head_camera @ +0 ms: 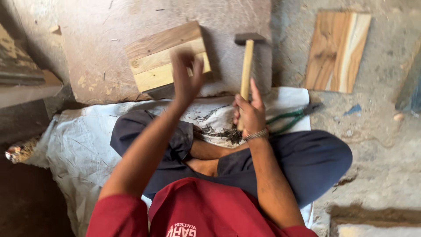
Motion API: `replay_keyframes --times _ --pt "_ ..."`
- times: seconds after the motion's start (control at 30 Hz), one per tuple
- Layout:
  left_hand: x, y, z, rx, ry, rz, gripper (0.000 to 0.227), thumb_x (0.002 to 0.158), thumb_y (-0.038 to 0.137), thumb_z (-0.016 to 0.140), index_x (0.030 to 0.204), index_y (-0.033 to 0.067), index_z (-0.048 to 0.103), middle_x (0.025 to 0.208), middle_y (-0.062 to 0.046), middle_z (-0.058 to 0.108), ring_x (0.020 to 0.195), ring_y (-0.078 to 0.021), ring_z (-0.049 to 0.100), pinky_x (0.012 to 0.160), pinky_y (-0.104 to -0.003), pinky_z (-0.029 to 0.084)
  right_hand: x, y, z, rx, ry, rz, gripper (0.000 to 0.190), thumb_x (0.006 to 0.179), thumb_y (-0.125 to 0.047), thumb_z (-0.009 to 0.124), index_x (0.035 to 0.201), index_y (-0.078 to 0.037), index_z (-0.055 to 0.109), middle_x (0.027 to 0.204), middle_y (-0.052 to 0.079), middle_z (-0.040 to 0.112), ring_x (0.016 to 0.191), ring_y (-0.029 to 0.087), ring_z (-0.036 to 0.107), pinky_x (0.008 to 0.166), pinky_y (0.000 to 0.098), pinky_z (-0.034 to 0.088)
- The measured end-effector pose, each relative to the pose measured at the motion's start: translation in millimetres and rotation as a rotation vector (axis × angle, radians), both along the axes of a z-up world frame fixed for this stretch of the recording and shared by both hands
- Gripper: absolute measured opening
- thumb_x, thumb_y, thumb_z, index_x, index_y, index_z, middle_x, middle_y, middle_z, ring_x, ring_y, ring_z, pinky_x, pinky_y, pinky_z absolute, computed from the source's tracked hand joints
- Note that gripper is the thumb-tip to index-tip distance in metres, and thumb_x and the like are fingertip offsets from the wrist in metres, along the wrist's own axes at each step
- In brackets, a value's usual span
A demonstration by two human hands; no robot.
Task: The person sits on the floor and assembles a small wooden box by hammering nails into pre-drilled holes in wooden planks. They repeatedly pick up nails, position them, and strike them with a hammer to join the pieces. The person also handles a completed wooden frame and a larger wooden panel, inspecting them briefly.
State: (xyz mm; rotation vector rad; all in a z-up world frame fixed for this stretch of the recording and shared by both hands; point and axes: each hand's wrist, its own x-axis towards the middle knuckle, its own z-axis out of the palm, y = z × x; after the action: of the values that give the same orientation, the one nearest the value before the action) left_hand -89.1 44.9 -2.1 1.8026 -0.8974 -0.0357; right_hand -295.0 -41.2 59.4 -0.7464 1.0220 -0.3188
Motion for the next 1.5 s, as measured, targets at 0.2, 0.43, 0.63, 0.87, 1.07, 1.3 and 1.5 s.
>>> replay_keyframes --times 0.2,0.43,0.63,0.87,1.07,1.3,1.5 --pt "-153 65 -5 0.713 0.111 -0.510 0.025 0.083 0.029 0.078 0.100 0.0119 0.070 0.097 -0.012 0.067 0.087 -0.0361 0.068 0.072 -0.048 0.055 9 -5 -6 -0.020 -0.055 -0.043 0.078 0.093 -0.007 0.066 0.162 -0.018 0.032 0.076 0.004 0.062 0.049 0.007 0.053 0.037 0.0235 0.044" --pt "-172 62 6 0.808 0.109 -0.497 0.032 0.074 0.030 0.081 0.095 0.0100 0.067 0.097 -0.012 0.064 0.086 -0.0358 0.067 0.074 -0.047 0.055 6 -4 -7 -0.017 -0.060 -0.051 0.078 0.093 -0.006 0.067 0.162 -0.020 0.034 0.076 0.004 0.063 0.049 0.007 0.052 0.037 0.0239 0.043" --pt "-169 79 4 0.623 0.101 -0.520 0.018 0.075 0.024 0.076 0.089 0.0130 0.075 0.094 -0.007 0.069 0.088 -0.0330 0.070 0.074 -0.043 0.057 5 -1 -7 -0.026 -0.006 -0.028 0.078 0.092 -0.007 0.067 0.161 -0.021 0.035 0.075 0.004 0.064 0.049 0.007 0.053 0.037 0.0226 0.044" --pt "-175 92 -13 0.598 0.584 -0.263 0.014 0.094 0.012 0.068 0.104 0.0054 0.074 0.088 -0.008 0.076 0.079 -0.0222 0.075 0.071 -0.034 0.058 3 1 -6 -0.045 -0.033 -0.014 0.077 0.094 -0.006 0.067 0.162 -0.022 0.034 0.078 0.004 0.063 0.051 0.007 0.055 0.039 0.0229 0.046" --pt "-132 79 -4 0.105 0.929 -0.139 0.013 0.105 0.007 0.063 0.108 -0.0043 0.069 0.085 -0.008 0.072 0.074 -0.0149 0.068 0.068 -0.029 0.058 5 1 -8 -0.033 -0.063 -0.027 0.079 0.094 -0.005 0.067 0.163 -0.022 0.032 0.078 0.004 0.063 0.051 0.007 0.054 0.039 0.0235 0.046" --pt "-21 21 30 0.073 0.530 -0.026 0.014 0.100 0.006 0.066 0.112 -0.0001 0.070 0.097 -0.011 0.077 0.090 -0.0170 0.078 0.081 -0.031 0.069 6 0 -7 -0.047 -0.025 -0.017 0.080 0.093 -0.005 0.068 0.163 -0.021 0.031 0.078 0.004 0.063 0.051 0.008 0.054 0.039 0.0238 0.046" --pt "37 -25 24 0.142 0.032 -0.020 0.008 0.096 0.003 0.072 0.102 0.0042 0.076 0.097 -0.008 0.077 0.082 -0.0158 0.077 0.072 -0.028 0.062 5 -2 -6 0.002 -0.057 -0.024 0.083 0.092 -0.006 0.068 0.164 -0.021 0.029 0.078 0.004 0.062 0.050 0.008 0.053 0.039 0.0240 0.045"
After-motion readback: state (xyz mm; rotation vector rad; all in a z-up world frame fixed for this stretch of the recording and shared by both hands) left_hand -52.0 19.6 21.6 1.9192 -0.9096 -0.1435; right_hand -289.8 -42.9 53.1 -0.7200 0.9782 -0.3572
